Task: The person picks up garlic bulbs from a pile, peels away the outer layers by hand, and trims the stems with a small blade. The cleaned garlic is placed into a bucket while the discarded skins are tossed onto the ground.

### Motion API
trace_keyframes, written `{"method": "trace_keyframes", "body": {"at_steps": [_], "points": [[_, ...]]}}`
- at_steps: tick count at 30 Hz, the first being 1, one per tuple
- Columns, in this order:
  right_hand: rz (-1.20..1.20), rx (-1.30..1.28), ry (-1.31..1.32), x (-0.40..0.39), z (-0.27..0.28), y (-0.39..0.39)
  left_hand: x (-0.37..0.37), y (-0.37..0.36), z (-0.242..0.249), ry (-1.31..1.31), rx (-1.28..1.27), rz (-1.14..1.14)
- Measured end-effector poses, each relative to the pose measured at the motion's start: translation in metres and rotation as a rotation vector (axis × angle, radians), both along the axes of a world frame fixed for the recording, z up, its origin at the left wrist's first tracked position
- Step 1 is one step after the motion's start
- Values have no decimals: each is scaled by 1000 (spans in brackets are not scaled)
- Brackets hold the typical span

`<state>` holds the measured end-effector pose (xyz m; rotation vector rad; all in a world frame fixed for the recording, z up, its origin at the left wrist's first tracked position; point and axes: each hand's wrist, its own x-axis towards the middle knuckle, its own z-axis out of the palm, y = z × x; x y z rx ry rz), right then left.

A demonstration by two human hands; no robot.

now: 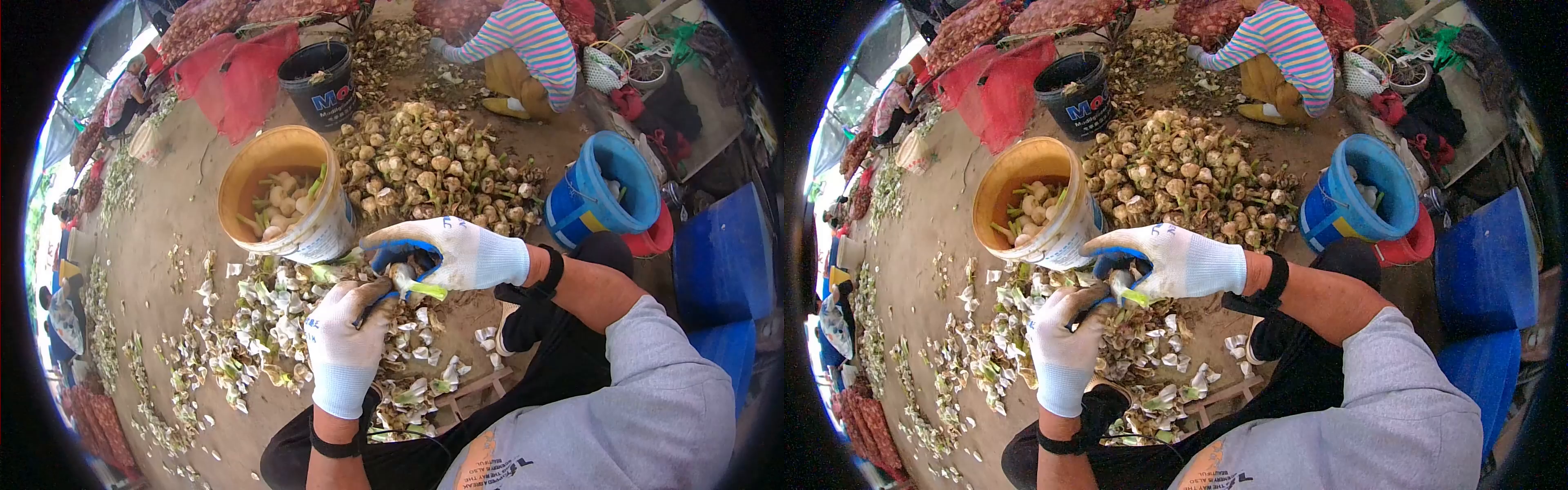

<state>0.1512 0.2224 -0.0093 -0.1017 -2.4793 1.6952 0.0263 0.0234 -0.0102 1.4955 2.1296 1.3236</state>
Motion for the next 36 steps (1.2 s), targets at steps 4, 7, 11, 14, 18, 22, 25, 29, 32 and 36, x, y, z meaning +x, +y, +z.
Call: {"method": "trace_keyframes", "body": {"at_steps": [4, 7, 11, 14, 18, 22, 25, 29, 32, 36], "points": [[-9, -21, -6, 0, 3, -3, 6, 0, 11, -68, -55, 31], [-12, -29, -1, 1, 0, -6, 6, 1, 4, 7, -32, 39], [5, -97, 5, 2, 4, -6, 9, 3, 8, -60, -63, 105], [4, 19, 37, 3, 3, -5, 8, 4, 9, -208, -102, 157], [-8, 91, 183, 1, -9, -3, 3, 6, -1, -532, -85, 266], [-130, -259, 140, 3, -3, -10, 4, 5, -3, -624, 6, 312], [-228, -288, -6, 3, -11, -10, 12, 9, 1, -616, -10, 327], [-294, -438, -87, 5, -12, -7, 16, 8, -7, -509, 44, 276], [-305, -600, 3, 6, -12, -2, 6, 7, -10, -796, 113, 352], [-241, -831, 15, 6, -15, 1, -10, 1, -7, -904, 195, 380]]}}
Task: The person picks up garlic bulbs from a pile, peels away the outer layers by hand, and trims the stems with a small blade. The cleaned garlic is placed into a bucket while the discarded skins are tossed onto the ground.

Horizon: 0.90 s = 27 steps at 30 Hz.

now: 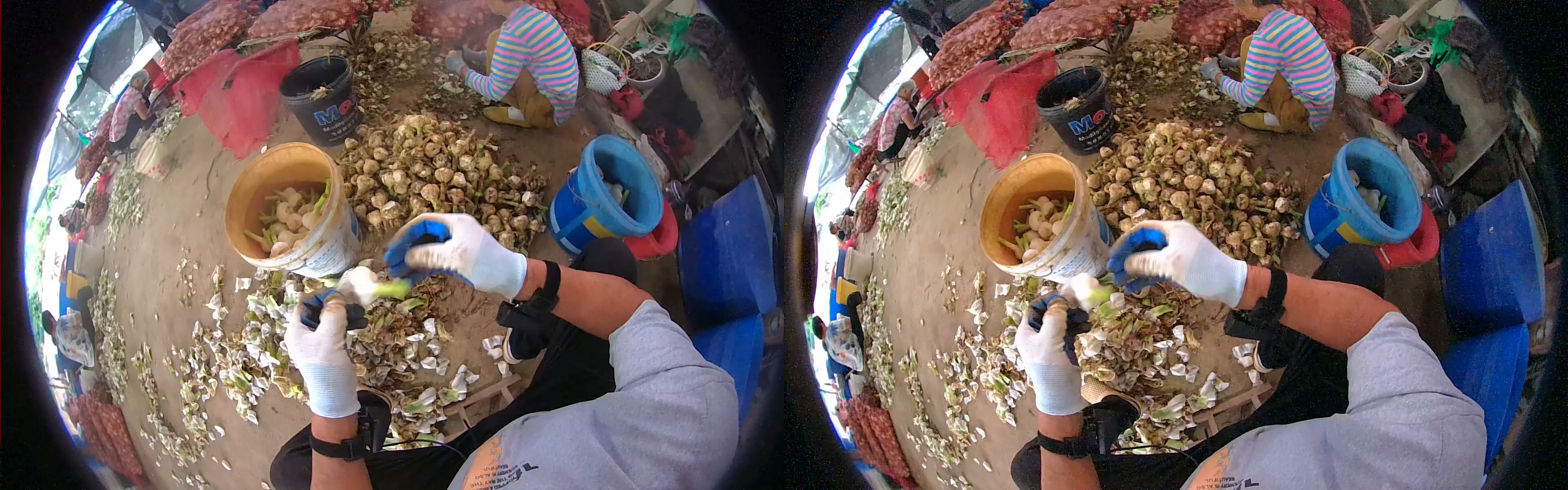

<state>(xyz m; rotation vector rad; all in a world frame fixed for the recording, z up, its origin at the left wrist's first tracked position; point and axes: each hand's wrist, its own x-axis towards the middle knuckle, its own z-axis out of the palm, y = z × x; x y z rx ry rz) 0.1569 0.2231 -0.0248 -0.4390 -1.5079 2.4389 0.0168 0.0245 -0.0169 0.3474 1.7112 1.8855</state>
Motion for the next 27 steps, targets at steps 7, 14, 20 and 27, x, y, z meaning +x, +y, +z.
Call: {"method": "trace_keyframes", "body": {"at_steps": [7, 14, 20, 27], "points": [[162, 266, -137, -6, 1, -13, 17, 2, 9, 246, -242, -101], [-12, -25, -171, -10, -20, -7, 28, 2, 7, 259, -186, -129], [-149, -213, -38, -12, -27, 7, 0, -6, -1, -85, 37, 34], [-82, -237, -67, -19, -34, 10, -4, -12, 1, 575, -487, -220]]}}
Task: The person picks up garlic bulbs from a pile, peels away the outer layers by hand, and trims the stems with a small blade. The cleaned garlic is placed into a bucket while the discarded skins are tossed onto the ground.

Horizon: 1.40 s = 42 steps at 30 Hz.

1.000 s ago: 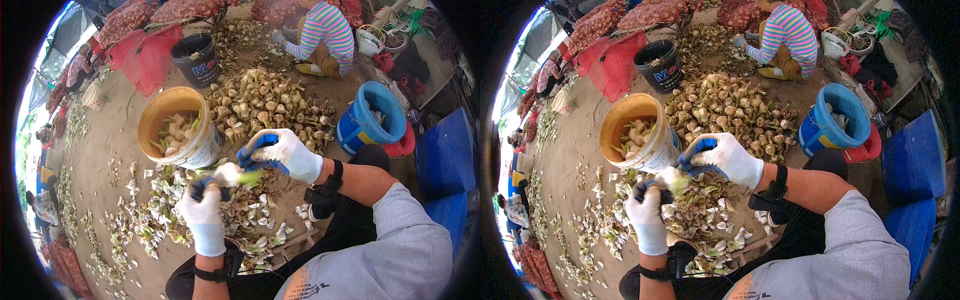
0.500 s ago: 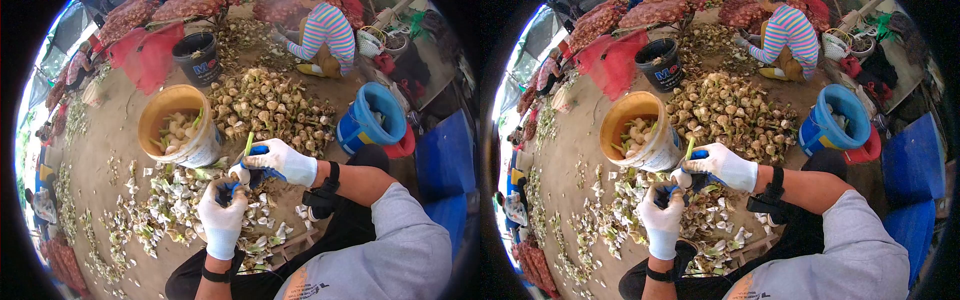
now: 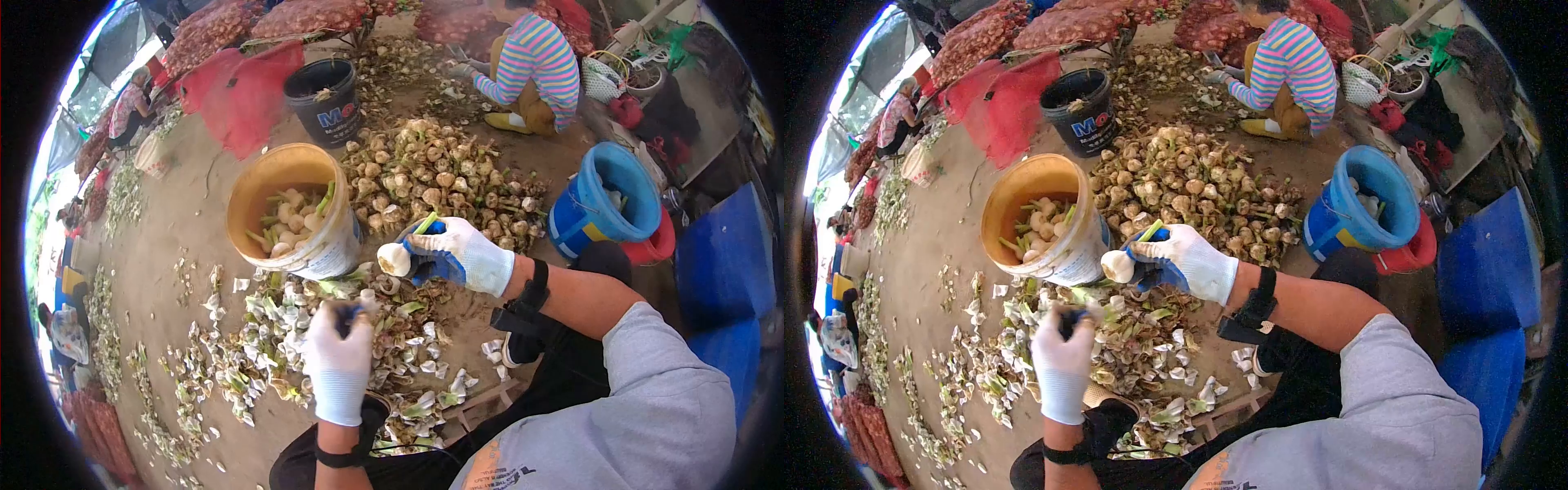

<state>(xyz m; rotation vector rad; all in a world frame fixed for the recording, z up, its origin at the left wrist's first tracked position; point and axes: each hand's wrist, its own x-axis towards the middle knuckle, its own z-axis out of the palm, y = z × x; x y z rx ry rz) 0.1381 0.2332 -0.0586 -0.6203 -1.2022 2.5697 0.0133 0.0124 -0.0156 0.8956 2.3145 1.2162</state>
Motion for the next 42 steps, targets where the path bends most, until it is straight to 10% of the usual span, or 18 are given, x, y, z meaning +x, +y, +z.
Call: {"method": "trace_keyframes", "body": {"at_steps": [12, 17, 26, 32, 38, 42], "points": [[12, 212, -153, -75, -13, 8, -2, -25, -12, 496, -411, -318], [-88, 286, 183, -121, 22, 15, -11, -18, -3, 536, -453, -277], [-649, 487, -682, 65, -179, 170, 2, 11, 4, 437, -309, -255], [112, 914, -1526, 120, -264, 142, 12, 30, -9, 416, -470, -404], [714, 1549, -1407, 104, -270, 57, 11, 37, -25, 469, -582, -475], [633, 1898, -1116, 79, -286, 40, 12, 39, -27, 438, -654, -544]]}}
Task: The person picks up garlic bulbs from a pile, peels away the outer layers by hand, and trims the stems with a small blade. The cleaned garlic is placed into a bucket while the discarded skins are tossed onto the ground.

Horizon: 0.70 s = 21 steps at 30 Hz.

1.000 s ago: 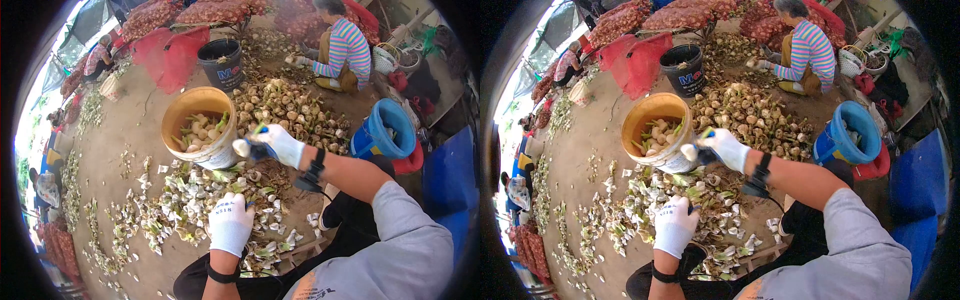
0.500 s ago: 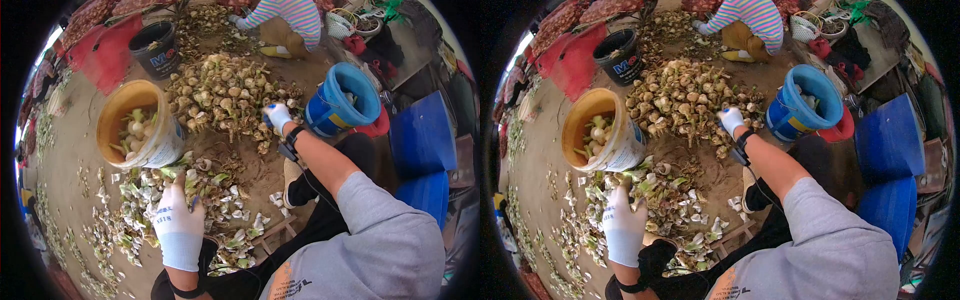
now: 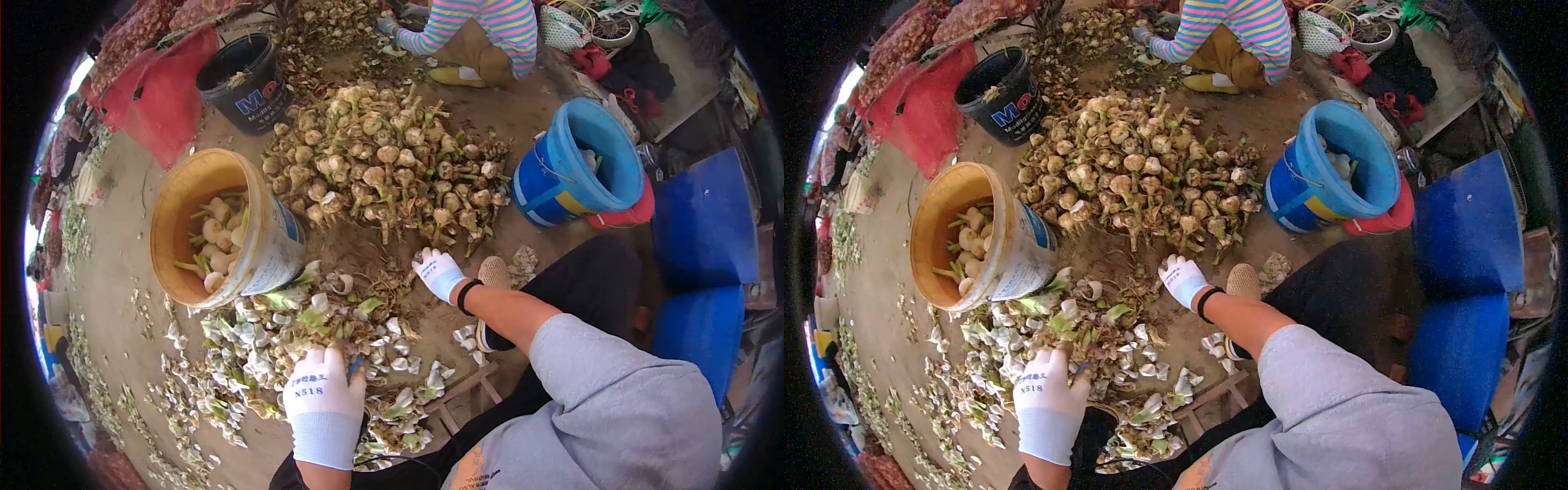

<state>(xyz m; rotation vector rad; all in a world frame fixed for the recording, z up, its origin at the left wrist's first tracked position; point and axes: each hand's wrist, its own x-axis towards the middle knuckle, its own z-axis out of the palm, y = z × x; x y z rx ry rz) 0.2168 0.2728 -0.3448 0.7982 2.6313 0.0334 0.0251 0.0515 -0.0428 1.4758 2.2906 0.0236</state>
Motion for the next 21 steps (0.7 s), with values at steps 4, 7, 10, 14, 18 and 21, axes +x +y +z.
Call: {"method": "trace_keyframes", "body": {"at_steps": [4, 7, 10, 14, 18, 21], "points": [[-274, -201, -129, -22, 4, 15, 1, -7, -3, -4, 25, -3], [-555, -442, -124, -26, -8, 27, -1, -13, -4, 7, 13, -11], [-860, -704, 93, -24, -35, 36, 0, -16, -2, -22, 7, -14], [-995, -1090, 301, -38, 30, 35, 0, -21, 3, -20, 50, -54], [-851, -1390, 520, -62, 85, 39, 1, -26, 4, -25, 109, -73], [-617, -1481, 469, -82, 169, 27, 1, -27, 4, -46, 305, -114]]}}
